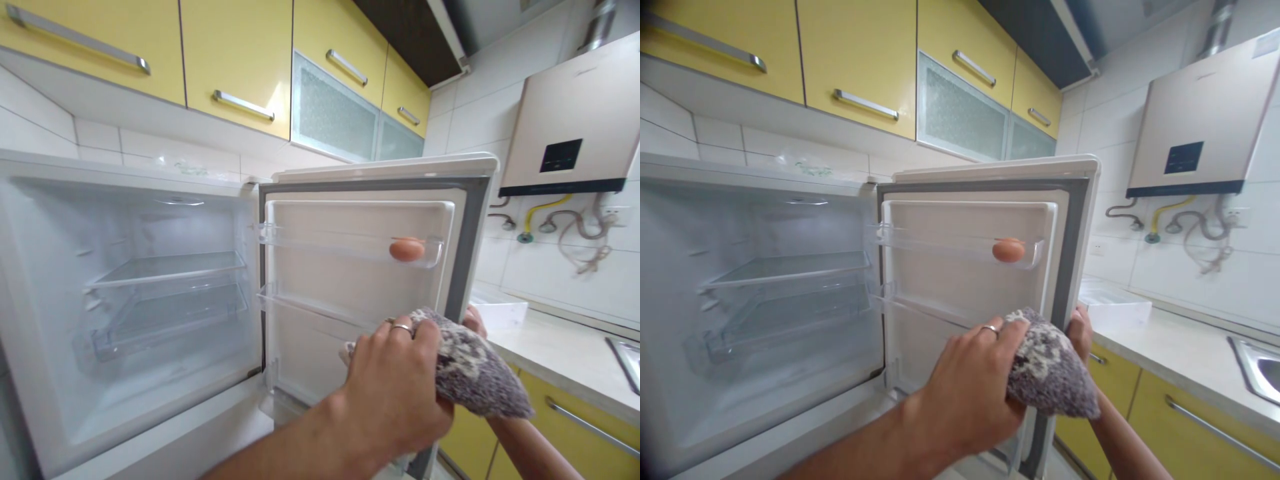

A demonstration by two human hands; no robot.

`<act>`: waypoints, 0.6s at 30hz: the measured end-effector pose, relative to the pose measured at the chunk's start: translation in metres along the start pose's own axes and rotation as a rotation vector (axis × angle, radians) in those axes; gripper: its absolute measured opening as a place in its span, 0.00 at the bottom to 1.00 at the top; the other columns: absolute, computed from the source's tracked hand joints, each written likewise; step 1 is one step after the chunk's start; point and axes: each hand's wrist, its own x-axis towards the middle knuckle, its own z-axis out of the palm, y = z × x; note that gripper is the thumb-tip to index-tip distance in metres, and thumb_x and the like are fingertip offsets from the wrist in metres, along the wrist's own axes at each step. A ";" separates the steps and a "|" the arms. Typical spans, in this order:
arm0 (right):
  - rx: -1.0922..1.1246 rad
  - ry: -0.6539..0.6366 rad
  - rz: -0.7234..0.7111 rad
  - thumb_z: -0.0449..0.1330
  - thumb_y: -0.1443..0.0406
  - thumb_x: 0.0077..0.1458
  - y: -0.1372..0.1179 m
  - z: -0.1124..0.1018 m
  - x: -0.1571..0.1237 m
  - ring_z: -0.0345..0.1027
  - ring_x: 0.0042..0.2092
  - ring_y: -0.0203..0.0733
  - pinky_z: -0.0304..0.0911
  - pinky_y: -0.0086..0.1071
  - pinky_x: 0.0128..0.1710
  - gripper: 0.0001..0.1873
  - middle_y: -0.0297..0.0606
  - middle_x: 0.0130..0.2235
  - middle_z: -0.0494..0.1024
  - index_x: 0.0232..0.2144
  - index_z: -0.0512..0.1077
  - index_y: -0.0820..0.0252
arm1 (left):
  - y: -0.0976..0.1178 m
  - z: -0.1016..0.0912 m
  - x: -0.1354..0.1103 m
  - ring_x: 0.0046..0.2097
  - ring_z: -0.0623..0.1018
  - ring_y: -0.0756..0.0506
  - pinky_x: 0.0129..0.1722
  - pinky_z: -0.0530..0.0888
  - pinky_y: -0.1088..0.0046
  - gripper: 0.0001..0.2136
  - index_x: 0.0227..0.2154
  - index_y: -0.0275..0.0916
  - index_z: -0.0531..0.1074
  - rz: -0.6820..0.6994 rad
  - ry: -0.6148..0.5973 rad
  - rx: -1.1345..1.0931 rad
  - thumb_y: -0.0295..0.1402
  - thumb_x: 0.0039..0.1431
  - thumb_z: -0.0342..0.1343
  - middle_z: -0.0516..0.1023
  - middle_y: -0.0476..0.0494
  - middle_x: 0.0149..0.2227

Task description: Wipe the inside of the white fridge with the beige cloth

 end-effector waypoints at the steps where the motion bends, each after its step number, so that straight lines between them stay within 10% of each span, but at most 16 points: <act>1: 0.000 0.015 0.006 0.50 0.47 0.55 0.001 0.001 0.002 0.59 0.34 0.47 0.56 0.43 0.37 0.19 0.36 0.29 0.67 0.26 0.65 0.53 | -0.008 -0.006 -0.007 0.47 0.80 0.28 0.46 0.79 0.49 0.26 0.54 0.43 0.72 -0.045 0.025 -0.054 0.30 0.48 0.60 0.80 0.31 0.49; 8: -0.168 -0.056 -0.034 0.46 0.48 0.56 0.007 -0.010 0.008 0.59 0.34 0.44 0.57 0.42 0.38 0.21 0.35 0.30 0.68 0.27 0.65 0.55 | -0.057 -0.041 -0.056 0.55 0.78 0.36 0.59 0.74 0.54 0.31 0.54 0.49 0.72 -0.245 0.406 -0.402 0.26 0.42 0.54 0.80 0.43 0.54; 14: 0.054 0.214 -0.075 0.59 0.54 0.53 -0.065 -0.030 -0.051 0.71 0.44 0.56 0.60 0.64 0.55 0.17 0.46 0.43 0.75 0.42 0.73 0.56 | -0.082 -0.039 -0.069 0.53 0.79 0.37 0.59 0.73 0.51 0.17 0.46 0.49 0.75 -0.452 0.755 -0.631 0.32 0.50 0.59 0.82 0.45 0.47; 18: 0.234 -0.375 -0.302 0.67 0.59 0.52 -0.118 -0.017 -0.103 0.72 0.56 0.61 0.70 0.61 0.54 0.34 0.47 0.61 0.71 0.61 0.66 0.43 | -0.077 -0.019 -0.071 0.58 0.77 0.36 0.62 0.70 0.52 0.20 0.50 0.47 0.73 -0.619 0.849 -0.744 0.40 0.52 0.61 0.81 0.43 0.51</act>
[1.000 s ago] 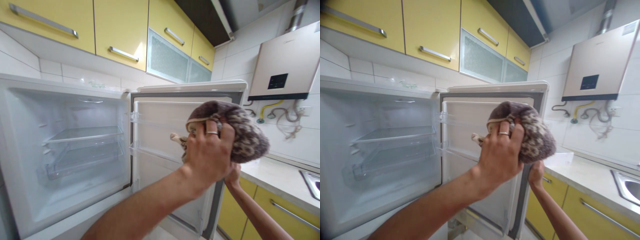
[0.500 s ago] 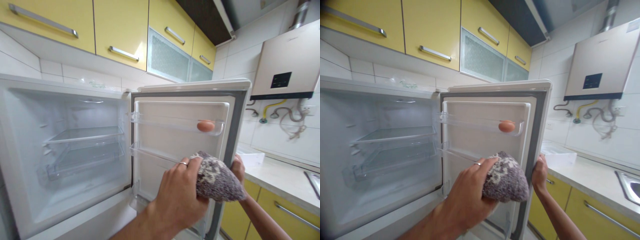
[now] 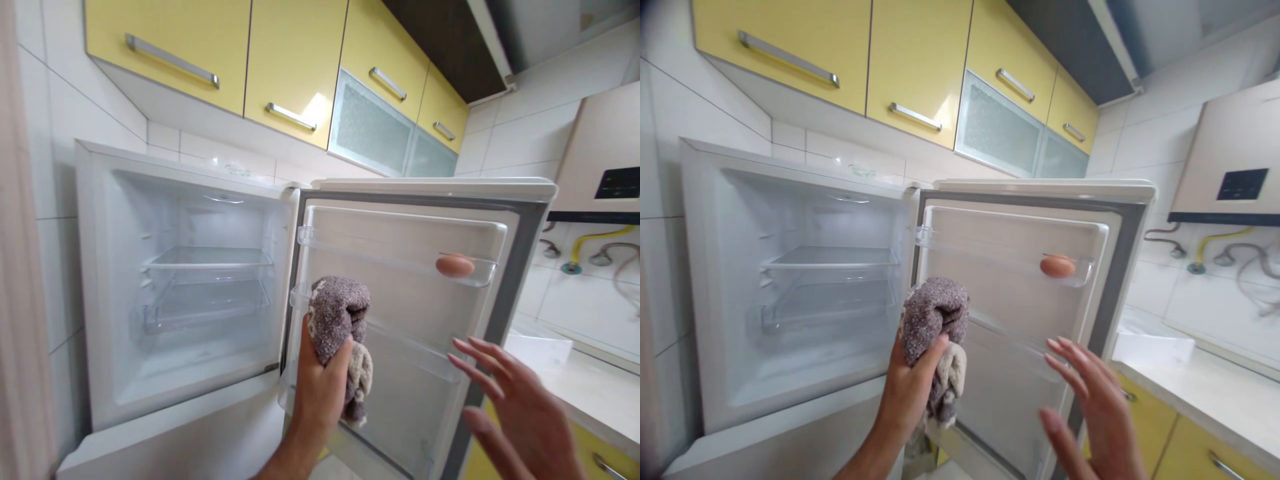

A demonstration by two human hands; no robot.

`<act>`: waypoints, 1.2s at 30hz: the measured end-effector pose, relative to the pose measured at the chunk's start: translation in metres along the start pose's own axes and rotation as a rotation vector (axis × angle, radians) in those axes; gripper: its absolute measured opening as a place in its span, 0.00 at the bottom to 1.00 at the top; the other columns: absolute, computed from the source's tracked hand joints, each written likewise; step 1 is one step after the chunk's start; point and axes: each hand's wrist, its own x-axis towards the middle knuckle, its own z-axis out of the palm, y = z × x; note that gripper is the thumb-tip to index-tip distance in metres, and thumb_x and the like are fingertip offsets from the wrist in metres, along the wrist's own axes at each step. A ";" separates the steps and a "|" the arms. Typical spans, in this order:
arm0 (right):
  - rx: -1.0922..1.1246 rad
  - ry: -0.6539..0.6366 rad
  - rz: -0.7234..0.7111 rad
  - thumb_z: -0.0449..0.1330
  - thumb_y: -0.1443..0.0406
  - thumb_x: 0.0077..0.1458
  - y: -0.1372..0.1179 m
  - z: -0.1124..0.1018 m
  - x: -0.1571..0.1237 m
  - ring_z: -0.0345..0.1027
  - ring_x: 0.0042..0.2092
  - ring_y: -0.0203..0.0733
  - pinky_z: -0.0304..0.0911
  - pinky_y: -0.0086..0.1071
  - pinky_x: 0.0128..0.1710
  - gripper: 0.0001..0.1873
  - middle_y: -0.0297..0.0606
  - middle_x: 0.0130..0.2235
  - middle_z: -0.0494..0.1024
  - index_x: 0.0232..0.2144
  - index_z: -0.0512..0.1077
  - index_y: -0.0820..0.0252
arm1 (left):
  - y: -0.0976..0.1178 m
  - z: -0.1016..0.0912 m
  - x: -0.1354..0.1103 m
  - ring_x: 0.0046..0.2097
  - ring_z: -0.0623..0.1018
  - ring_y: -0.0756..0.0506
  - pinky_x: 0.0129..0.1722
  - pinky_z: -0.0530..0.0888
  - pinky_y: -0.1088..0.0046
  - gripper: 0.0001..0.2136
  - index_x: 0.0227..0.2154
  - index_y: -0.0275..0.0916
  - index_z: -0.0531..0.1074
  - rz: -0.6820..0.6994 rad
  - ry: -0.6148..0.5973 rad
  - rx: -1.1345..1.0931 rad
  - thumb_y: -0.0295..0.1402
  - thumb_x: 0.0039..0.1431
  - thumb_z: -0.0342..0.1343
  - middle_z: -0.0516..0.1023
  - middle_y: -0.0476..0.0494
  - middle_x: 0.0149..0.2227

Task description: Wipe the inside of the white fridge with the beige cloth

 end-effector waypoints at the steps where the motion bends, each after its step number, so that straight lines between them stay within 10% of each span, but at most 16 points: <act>1: 0.010 -0.168 -0.025 0.69 0.59 0.50 -0.008 0.011 -0.001 0.67 0.62 0.62 0.71 0.60 0.55 0.42 0.46 0.66 0.65 0.66 0.60 0.40 | -0.002 0.002 -0.007 0.59 0.75 0.36 0.63 0.69 0.53 0.23 0.53 0.47 0.72 -0.047 -0.008 -0.024 0.42 0.53 0.62 0.80 0.42 0.52; 5: 0.050 -0.547 0.021 0.77 0.52 0.38 -0.011 0.055 0.006 0.45 0.73 0.66 0.62 0.61 0.64 0.69 0.42 0.75 0.45 0.72 0.41 0.40 | -0.009 0.000 -0.033 0.64 0.72 0.35 0.66 0.67 0.55 0.36 0.64 0.45 0.64 -0.187 -0.275 -0.201 0.51 0.54 0.62 0.75 0.38 0.60; 8: 0.081 -0.582 0.062 0.78 0.54 0.36 -0.004 0.080 0.011 0.45 0.73 0.64 0.50 0.60 0.69 0.69 0.44 0.74 0.49 0.72 0.45 0.44 | -0.009 -0.011 -0.039 0.68 0.67 0.33 0.68 0.64 0.54 0.40 0.67 0.42 0.62 -0.203 -0.501 -0.342 0.56 0.55 0.59 0.69 0.36 0.66; 14: 0.033 -0.226 -0.079 0.69 0.63 0.48 -0.003 0.083 0.012 0.64 0.65 0.54 0.61 0.49 0.66 0.40 0.42 0.64 0.71 0.64 0.65 0.48 | -0.001 -0.027 -0.036 0.72 0.58 0.34 0.70 0.59 0.51 0.34 0.69 0.46 0.58 -0.087 -0.545 -0.070 0.54 0.64 0.51 0.60 0.40 0.71; 18: -0.131 0.177 -0.152 0.70 0.61 0.47 -0.010 0.046 0.029 0.68 0.60 0.55 0.67 0.51 0.60 0.35 0.42 0.59 0.74 0.58 0.70 0.51 | -0.006 -0.035 -0.032 0.73 0.54 0.37 0.69 0.61 0.50 0.29 0.70 0.52 0.55 0.055 -0.466 0.183 0.51 0.68 0.47 0.51 0.44 0.74; 22: -0.173 0.571 -0.202 0.73 0.59 0.44 -0.015 -0.003 0.062 0.66 0.59 0.52 0.60 0.54 0.63 0.40 0.41 0.57 0.72 0.59 0.68 0.54 | -0.014 -0.026 -0.002 0.71 0.62 0.37 0.68 0.64 0.47 0.28 0.67 0.43 0.59 0.255 -0.358 0.340 0.48 0.69 0.45 0.62 0.35 0.70; 29: -0.034 0.419 0.030 0.74 0.55 0.41 -0.007 -0.029 0.118 0.69 0.51 0.47 0.65 0.45 0.54 0.39 0.40 0.53 0.75 0.56 0.71 0.53 | -0.026 0.026 0.059 0.67 0.68 0.40 0.68 0.63 0.47 0.16 0.38 0.39 0.77 0.793 -0.455 0.742 0.28 0.69 0.42 0.79 0.38 0.57; 36: 0.036 0.577 0.189 0.71 0.51 0.44 0.025 0.006 0.051 0.68 0.45 0.43 0.66 0.37 0.45 0.43 0.39 0.50 0.72 0.60 0.62 0.52 | -0.057 0.032 0.077 0.60 0.77 0.42 0.67 0.65 0.50 0.17 0.52 0.38 0.74 0.845 -0.524 0.923 0.27 0.70 0.43 0.82 0.39 0.53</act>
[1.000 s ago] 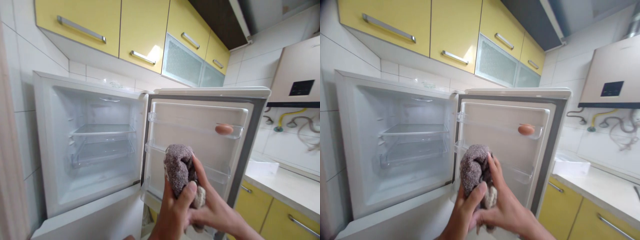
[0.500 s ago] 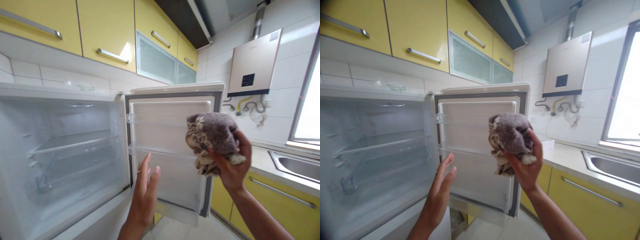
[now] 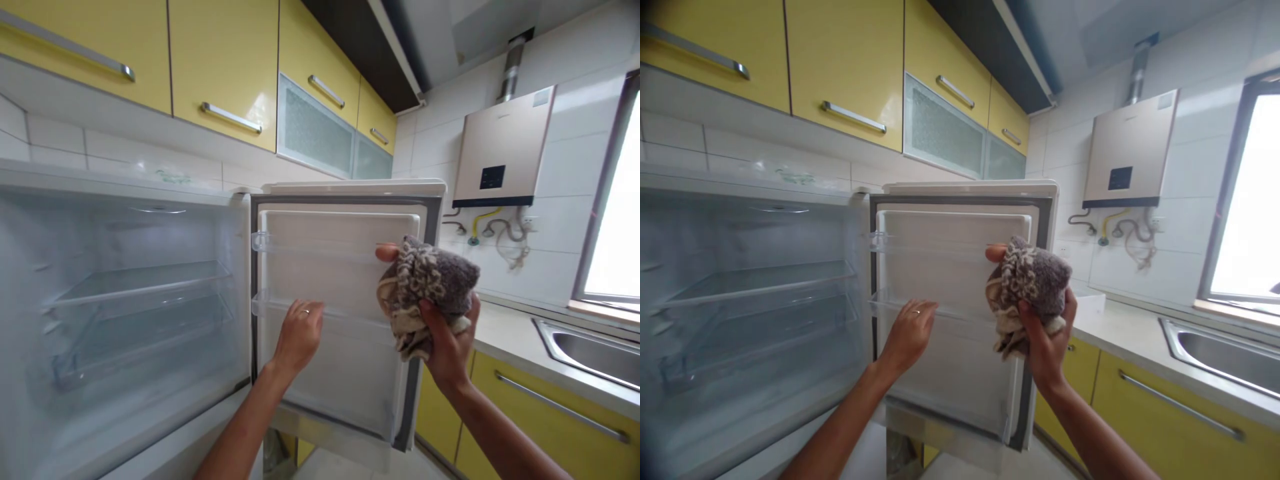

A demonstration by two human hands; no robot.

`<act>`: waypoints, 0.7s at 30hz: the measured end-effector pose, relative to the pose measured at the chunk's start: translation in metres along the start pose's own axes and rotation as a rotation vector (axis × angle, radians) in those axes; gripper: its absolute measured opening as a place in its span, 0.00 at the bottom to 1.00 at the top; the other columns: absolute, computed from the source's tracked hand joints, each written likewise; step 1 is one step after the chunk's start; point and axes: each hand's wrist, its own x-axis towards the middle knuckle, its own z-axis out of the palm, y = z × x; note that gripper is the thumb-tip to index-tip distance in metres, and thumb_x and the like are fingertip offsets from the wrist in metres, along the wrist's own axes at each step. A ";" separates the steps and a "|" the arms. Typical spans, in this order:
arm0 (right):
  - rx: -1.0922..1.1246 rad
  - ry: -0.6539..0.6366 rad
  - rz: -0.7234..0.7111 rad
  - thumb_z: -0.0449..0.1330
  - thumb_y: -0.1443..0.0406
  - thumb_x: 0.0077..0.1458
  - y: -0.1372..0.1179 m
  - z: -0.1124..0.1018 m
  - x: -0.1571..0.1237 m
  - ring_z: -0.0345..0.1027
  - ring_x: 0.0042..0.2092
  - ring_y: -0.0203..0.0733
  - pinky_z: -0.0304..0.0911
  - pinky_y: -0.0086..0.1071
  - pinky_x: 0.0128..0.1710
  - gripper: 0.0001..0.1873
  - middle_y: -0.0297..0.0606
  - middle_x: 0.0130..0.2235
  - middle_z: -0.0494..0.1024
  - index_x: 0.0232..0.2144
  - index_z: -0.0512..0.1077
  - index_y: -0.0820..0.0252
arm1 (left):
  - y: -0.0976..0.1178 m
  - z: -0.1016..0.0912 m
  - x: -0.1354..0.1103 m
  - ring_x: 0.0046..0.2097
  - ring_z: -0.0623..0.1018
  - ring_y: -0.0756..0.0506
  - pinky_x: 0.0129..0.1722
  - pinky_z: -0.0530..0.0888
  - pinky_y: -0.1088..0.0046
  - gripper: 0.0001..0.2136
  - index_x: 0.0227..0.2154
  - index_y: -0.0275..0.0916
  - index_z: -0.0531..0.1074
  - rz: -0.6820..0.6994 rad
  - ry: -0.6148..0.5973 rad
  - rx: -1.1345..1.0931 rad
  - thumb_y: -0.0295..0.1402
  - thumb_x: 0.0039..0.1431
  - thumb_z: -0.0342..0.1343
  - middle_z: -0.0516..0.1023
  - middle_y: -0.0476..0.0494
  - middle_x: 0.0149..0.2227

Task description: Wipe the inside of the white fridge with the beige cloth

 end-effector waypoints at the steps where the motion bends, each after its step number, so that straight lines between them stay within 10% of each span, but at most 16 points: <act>1: -0.042 0.010 -0.018 0.70 0.51 0.44 0.005 -0.006 -0.011 0.68 0.47 0.44 0.66 0.39 0.47 0.43 0.40 0.51 0.72 0.60 0.62 0.52 | -0.002 0.001 -0.004 0.60 0.76 0.41 0.68 0.63 0.49 0.17 0.55 0.38 0.73 0.020 -0.006 0.016 0.29 0.70 0.44 0.80 0.39 0.55; 9: -0.165 -0.109 -0.806 0.74 0.58 0.42 -0.033 -0.004 0.001 0.65 0.56 0.57 0.64 0.58 0.57 0.42 0.44 0.53 0.71 0.60 0.68 0.51 | -0.002 0.010 -0.023 0.67 0.67 0.38 0.70 0.57 0.44 0.24 0.67 0.39 0.59 0.052 0.013 0.144 0.36 0.71 0.47 0.71 0.36 0.64; 15: -0.406 -0.628 -1.235 0.63 0.66 0.55 -0.117 0.112 0.017 0.61 0.64 0.57 0.68 0.54 0.56 0.34 0.43 0.65 0.63 0.63 0.63 0.46 | 0.001 0.021 -0.019 0.61 0.72 0.37 0.67 0.63 0.46 0.22 0.62 0.38 0.65 0.025 0.083 0.167 0.38 0.68 0.51 0.75 0.36 0.58; 21: -0.859 -0.888 -1.434 0.49 0.69 0.65 -0.131 0.257 -0.024 0.58 0.64 0.63 0.73 0.49 0.45 0.21 0.55 0.66 0.64 0.56 0.71 0.59 | 0.009 0.022 -0.013 0.57 0.74 0.37 0.65 0.65 0.48 0.19 0.58 0.37 0.68 -0.016 0.061 0.181 0.37 0.68 0.53 0.78 0.38 0.53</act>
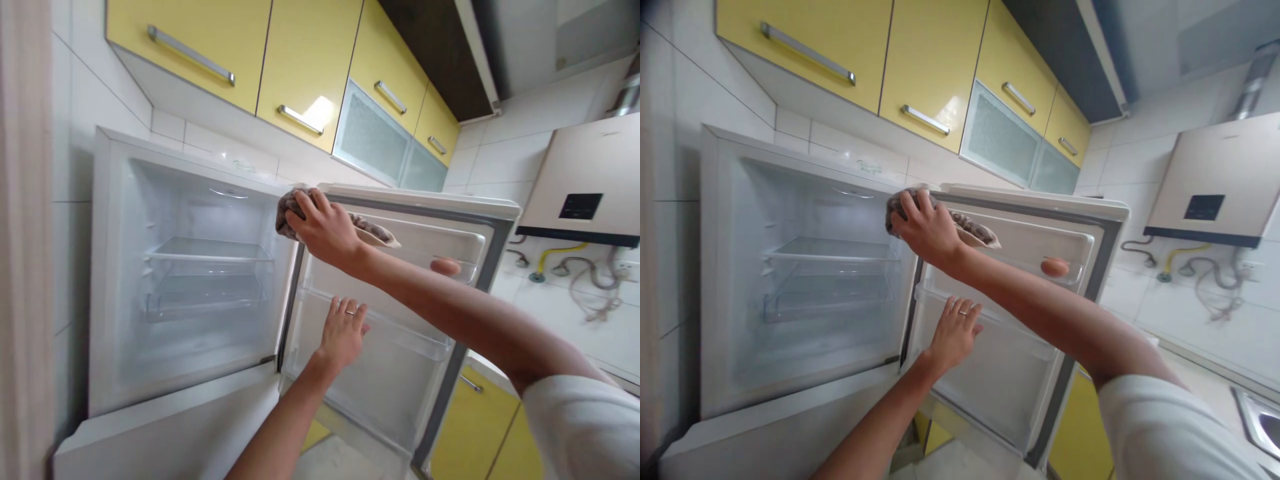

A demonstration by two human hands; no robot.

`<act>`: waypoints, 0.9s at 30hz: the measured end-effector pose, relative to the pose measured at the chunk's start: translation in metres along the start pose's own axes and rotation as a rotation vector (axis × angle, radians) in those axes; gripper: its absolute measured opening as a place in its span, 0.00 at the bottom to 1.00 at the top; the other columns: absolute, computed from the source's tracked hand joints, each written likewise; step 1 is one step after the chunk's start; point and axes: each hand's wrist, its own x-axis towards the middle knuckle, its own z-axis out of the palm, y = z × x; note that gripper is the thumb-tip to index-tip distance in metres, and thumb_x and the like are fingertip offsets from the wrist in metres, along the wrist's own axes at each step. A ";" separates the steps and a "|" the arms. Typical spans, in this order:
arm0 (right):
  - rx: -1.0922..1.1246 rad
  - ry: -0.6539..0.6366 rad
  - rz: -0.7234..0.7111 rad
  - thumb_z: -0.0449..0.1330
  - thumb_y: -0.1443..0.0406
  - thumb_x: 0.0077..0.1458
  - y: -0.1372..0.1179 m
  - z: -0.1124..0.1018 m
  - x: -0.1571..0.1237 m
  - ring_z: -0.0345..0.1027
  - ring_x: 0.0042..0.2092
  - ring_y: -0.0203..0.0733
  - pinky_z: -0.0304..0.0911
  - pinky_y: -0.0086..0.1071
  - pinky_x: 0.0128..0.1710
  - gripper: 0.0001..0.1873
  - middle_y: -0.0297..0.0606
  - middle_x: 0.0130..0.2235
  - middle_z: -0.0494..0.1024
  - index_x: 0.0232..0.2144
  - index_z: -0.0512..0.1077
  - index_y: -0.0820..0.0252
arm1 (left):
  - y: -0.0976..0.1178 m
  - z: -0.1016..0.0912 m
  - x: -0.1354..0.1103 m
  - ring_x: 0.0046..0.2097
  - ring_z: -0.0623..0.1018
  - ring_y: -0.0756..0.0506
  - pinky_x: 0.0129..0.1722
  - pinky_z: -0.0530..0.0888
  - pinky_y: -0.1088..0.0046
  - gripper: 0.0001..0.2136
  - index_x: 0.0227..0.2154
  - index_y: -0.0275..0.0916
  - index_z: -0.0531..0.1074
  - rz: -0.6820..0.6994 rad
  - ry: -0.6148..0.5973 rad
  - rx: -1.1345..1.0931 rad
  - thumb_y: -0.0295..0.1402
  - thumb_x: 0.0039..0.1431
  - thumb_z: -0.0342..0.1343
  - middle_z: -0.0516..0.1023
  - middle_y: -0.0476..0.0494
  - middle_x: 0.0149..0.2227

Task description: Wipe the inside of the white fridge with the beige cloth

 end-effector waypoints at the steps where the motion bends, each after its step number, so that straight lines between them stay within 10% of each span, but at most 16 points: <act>1: -0.019 -0.089 0.011 0.47 0.70 0.65 -0.007 0.011 0.017 0.61 0.62 0.63 0.73 0.49 0.43 0.20 0.57 0.63 0.67 0.53 0.73 0.62 | 0.001 0.000 0.001 0.57 0.74 0.37 0.65 0.65 0.49 0.18 0.57 0.37 0.69 -0.010 -0.011 -0.004 0.37 0.67 0.53 0.78 0.38 0.52; 5: -0.034 -0.466 0.007 0.49 0.73 0.61 -0.034 0.047 0.056 0.71 0.53 0.62 0.72 0.52 0.42 0.19 0.57 0.52 0.77 0.45 0.79 0.66 | 0.004 0.003 0.003 0.60 0.72 0.37 0.66 0.64 0.49 0.19 0.58 0.37 0.69 -0.049 -0.037 -0.027 0.38 0.67 0.54 0.77 0.36 0.56; 10: 0.033 -0.576 -0.081 0.57 0.71 0.57 -0.051 0.069 0.056 0.75 0.49 0.57 0.71 0.46 0.43 0.13 0.53 0.45 0.81 0.41 0.79 0.66 | 0.002 0.009 0.002 0.64 0.69 0.36 0.67 0.62 0.49 0.22 0.61 0.36 0.66 -0.056 -0.026 -0.051 0.39 0.67 0.53 0.75 0.36 0.60; 19: 0.088 -0.102 0.147 0.48 0.69 0.63 0.020 0.029 0.060 0.67 0.55 0.53 0.67 0.41 0.46 0.21 0.49 0.60 0.70 0.54 0.74 0.54 | 0.004 0.010 0.000 0.57 0.74 0.37 0.65 0.66 0.50 0.17 0.54 0.35 0.70 -0.032 0.055 0.017 0.37 0.66 0.54 0.78 0.36 0.52; 27: 0.443 -0.780 0.398 0.65 0.65 0.49 0.103 0.050 0.037 0.75 0.40 0.45 0.65 0.29 0.35 0.18 0.42 0.42 0.83 0.43 0.79 0.63 | 0.003 0.010 0.000 0.56 0.75 0.36 0.64 0.67 0.47 0.17 0.52 0.34 0.71 -0.024 0.094 0.005 0.36 0.64 0.57 0.78 0.36 0.50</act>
